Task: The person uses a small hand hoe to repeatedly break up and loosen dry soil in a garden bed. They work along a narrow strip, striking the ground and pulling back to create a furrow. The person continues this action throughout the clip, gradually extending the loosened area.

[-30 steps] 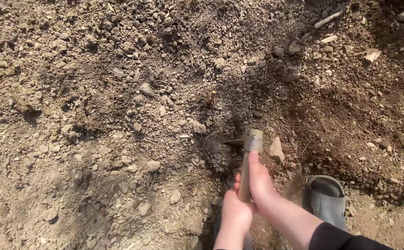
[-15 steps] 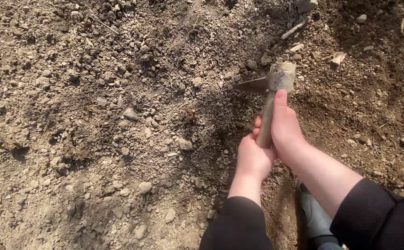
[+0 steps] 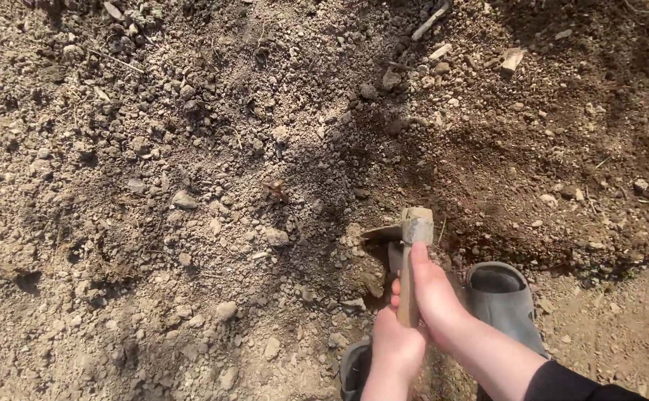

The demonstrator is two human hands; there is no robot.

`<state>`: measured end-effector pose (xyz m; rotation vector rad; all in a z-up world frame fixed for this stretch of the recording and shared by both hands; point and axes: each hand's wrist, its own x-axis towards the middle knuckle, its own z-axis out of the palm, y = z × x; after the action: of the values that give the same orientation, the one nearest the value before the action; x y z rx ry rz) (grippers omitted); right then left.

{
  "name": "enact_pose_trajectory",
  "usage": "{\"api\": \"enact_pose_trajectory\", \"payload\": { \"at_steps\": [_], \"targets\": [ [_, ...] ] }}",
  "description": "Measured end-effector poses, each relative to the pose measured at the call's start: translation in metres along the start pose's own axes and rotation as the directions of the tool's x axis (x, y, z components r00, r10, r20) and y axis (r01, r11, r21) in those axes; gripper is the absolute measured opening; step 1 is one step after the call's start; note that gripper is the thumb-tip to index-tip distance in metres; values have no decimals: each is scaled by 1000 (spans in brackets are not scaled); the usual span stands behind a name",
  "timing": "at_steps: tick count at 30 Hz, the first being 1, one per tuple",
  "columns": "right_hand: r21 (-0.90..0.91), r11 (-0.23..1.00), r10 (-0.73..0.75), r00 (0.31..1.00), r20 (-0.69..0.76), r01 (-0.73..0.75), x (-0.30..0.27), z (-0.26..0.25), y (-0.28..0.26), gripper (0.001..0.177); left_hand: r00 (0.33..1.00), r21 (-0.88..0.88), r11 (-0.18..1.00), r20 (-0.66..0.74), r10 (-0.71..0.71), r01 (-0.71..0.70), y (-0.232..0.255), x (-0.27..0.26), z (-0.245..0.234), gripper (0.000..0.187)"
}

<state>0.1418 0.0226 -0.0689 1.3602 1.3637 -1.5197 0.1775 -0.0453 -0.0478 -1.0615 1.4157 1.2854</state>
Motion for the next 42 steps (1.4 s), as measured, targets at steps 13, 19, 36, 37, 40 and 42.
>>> {"api": "enact_pose_trajectory", "payload": {
  "at_steps": [13, 19, 36, 37, 40, 42],
  "targets": [
    [48, 861, -503, 862, -64, 506, 27, -64, -145, 76, 915, 24, 918, 95, 391, -395, 121, 33, 79, 30],
    [352, 935, -57, 998, 31, 42, 76, -62, -46, 71, 991, 158, 980, 82, 105, -117, 38, 56, 59, 25],
    [312, 921, -202, 971, -131, 234, 28, -80, -146, 64, 947, 158, 938, 142, 288, -309, 112, 54, 99, 18],
    [253, 936, -189, 956, -223, 244, 21, -83, -162, 64, 929, 188, 913, 156, 337, -363, 124, 54, 106, 17],
    [266, 913, -252, 941, -226, 308, 23, -94, -177, 67, 931, 139, 930, 192, 312, -340, 146, 44, 117, 27],
    [268, 927, -210, 954, -212, 263, 28, -93, -163, 66, 952, 196, 939, 181, 248, -282, 134, 47, 112, 26]
  ]
}}
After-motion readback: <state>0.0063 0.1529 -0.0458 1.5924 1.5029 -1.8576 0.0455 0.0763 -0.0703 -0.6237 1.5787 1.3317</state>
